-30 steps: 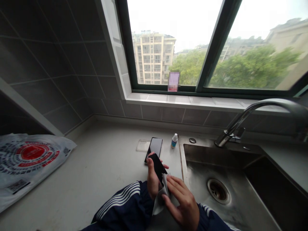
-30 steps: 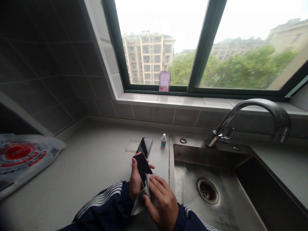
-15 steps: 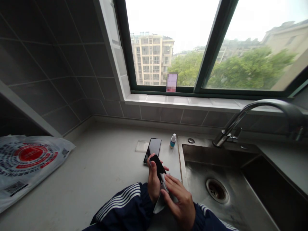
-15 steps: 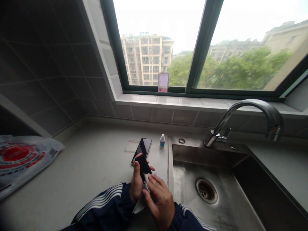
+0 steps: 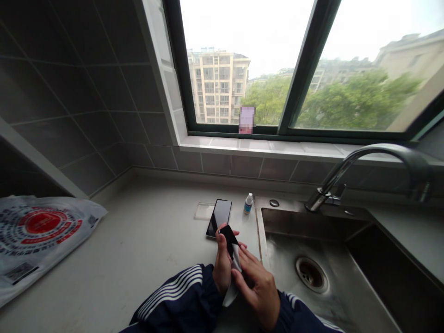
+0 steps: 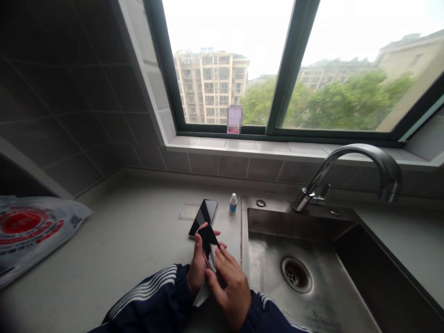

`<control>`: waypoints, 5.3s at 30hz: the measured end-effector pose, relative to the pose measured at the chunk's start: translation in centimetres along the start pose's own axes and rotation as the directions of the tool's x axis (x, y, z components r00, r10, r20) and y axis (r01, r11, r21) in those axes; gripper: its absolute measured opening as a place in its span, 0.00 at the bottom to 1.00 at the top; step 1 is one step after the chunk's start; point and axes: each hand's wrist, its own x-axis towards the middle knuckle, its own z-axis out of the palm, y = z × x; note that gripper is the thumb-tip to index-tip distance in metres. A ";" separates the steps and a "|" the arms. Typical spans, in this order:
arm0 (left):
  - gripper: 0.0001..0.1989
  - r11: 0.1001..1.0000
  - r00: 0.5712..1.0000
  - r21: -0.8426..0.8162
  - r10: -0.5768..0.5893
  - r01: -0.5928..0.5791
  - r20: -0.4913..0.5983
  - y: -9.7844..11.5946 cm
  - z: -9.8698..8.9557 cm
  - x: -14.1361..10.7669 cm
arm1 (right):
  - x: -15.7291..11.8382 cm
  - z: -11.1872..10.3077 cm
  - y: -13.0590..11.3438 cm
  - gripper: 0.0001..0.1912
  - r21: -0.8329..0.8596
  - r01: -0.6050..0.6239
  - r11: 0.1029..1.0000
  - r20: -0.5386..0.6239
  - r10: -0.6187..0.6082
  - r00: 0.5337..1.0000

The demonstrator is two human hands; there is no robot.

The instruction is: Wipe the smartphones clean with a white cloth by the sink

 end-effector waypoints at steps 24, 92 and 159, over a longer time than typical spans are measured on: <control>0.36 0.966 0.973 -0.130 -0.230 0.225 -0.023 1.8 0.3 2.0 | -0.4 -1.1 -0.4 0.20 -0.214 0.222 0.951 0.042 -0.218 0.975; 0.35 0.895 0.907 -0.196 -0.355 0.400 0.228 1.6 0.0 1.4 | 0.0 -0.2 1.3 0.31 -0.391 0.254 0.884 0.260 -0.159 0.953; 0.39 0.868 0.842 -0.151 -0.395 0.473 0.369 1.0 -1.0 1.5 | -0.4 -0.3 2.4 0.33 -0.197 0.113 0.974 0.263 -0.059 0.963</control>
